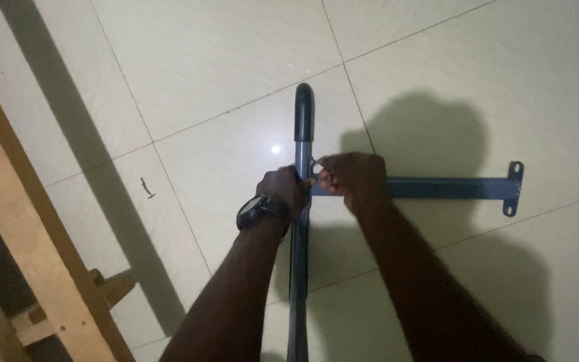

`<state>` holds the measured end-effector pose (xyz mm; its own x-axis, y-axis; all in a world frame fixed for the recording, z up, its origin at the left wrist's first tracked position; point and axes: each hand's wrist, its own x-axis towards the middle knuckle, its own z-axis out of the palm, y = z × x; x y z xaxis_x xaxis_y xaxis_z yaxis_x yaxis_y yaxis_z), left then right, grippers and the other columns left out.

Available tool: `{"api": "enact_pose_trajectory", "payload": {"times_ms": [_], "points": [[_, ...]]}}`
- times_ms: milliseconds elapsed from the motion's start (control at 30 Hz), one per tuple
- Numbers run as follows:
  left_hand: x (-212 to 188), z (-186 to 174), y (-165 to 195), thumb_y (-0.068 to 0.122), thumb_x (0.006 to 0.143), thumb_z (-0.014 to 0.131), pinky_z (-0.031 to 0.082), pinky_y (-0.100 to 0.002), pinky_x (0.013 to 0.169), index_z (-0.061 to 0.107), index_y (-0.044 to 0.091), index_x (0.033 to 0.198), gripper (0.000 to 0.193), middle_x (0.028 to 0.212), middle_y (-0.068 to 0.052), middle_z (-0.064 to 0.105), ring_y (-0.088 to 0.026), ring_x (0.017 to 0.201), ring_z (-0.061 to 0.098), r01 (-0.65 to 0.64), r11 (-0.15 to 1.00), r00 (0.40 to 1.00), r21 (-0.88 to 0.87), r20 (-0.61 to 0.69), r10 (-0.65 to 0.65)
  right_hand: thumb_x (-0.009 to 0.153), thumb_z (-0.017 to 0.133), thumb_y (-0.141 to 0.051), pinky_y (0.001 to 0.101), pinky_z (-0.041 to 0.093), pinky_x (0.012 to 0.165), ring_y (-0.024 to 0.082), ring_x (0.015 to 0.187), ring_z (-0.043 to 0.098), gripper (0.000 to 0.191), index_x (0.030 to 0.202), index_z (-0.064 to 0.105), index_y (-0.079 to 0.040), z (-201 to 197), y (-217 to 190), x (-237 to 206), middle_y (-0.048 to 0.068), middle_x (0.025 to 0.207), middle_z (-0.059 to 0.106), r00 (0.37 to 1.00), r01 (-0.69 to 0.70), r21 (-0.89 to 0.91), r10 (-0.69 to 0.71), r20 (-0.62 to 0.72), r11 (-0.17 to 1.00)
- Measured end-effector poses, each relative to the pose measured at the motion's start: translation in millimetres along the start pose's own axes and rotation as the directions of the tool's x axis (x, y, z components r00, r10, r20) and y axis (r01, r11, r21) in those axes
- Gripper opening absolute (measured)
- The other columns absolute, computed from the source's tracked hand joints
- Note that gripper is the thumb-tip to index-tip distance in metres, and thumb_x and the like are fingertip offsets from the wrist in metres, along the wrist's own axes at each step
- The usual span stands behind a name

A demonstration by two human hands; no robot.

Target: The person assembles a small folding table. They align a metal leg frame against the tabletop on the floor, insert screws by hand, and tighten them with an Allen key, then flip the table upright and continue fastening the remaining screws on the underside.

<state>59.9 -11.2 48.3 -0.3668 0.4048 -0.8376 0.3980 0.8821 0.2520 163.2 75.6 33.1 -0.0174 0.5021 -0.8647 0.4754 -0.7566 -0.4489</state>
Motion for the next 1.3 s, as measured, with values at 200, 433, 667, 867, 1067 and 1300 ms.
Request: {"api": "enact_pose_trajectory", "payload": {"times_ms": [200,433,667,867,1067,1300], "points": [[-2,-5,4,0.047,0.096,0.067,0.056,-0.046,0.092,0.072,0.013,0.119,0.041,0.111,-0.015,0.073,-0.033,0.108,0.07,-0.012,1.0,1.0,0.023,-0.028,0.013,0.091,0.075,-0.02,0.0265,0.052,0.055,0.013,0.056,0.067,0.014,0.092,0.075,-0.006,3,-21,17,0.008,0.077,0.076,0.853,0.508,-0.834,-0.258,0.454,0.213],[0,-1,4,0.045,0.097,0.062,0.059,-0.047,0.089,0.069,0.015,0.121,0.039,0.109,-0.015,0.077,-0.031,0.105,0.076,0.046,0.997,0.999,-0.068,0.026,-0.044,0.092,0.071,-0.006,0.0257,0.06,0.052,0.018,0.062,0.075,0.013,0.097,0.073,0.006,-9,-8,1,0.018,0.082,0.076,0.999,-0.039,-0.129,0.035,-0.034,0.991],[1,0,0,0.047,0.096,0.066,0.057,-0.046,0.091,0.072,0.011,0.115,0.042,0.11,-0.016,0.074,-0.034,0.107,0.071,-0.012,1.0,0.998,0.016,-0.056,0.013,0.093,0.07,-0.004,0.0264,0.061,0.055,0.018,0.066,0.072,0.015,0.102,0.072,0.008,-4,0,-1,0.017,0.084,0.073,0.995,-0.089,0.041,0.087,0.045,0.995],[-3,-4,3,0.046,0.097,0.063,0.058,-0.047,0.09,0.071,0.012,0.117,0.04,0.11,-0.015,0.075,-0.032,0.105,0.073,0.059,0.997,0.998,-0.039,-0.006,-0.059,0.096,0.068,-0.01,0.0254,0.057,0.054,0.017,0.067,0.07,0.018,0.105,0.072,0.005,-3,-5,-2,0.017,0.087,0.074,0.992,-0.115,-0.012,0.115,0.041,0.993],[-1,-3,0,0.047,0.098,0.063,0.057,-0.047,0.091,0.071,0.012,0.117,0.041,0.11,-0.015,0.075,-0.032,0.107,0.072,0.018,1.0,1.0,-0.013,-0.018,-0.018,0.094,0.071,-0.013,0.0222,0.051,0.05,0.012,0.058,0.064,0.015,0.101,0.074,0.0,-7,-7,7,0.012,0.08,0.074,0.991,-0.123,-0.068,0.126,0.051,0.99],[-1,-2,0,0.047,0.097,0.064,0.056,-0.047,0.092,0.071,0.012,0.118,0.041,0.111,-0.016,0.074,-0.034,0.108,0.07,0.0,1.0,0.999,0.006,-0.042,0.001,0.096,0.072,-0.017,0.022,0.046,0.047,0.008,0.051,0.054,0.017,0.089,0.071,-0.001,-9,-8,18,0.005,0.07,0.066,0.96,-0.234,-0.181,0.256,0.11,0.955]]}}
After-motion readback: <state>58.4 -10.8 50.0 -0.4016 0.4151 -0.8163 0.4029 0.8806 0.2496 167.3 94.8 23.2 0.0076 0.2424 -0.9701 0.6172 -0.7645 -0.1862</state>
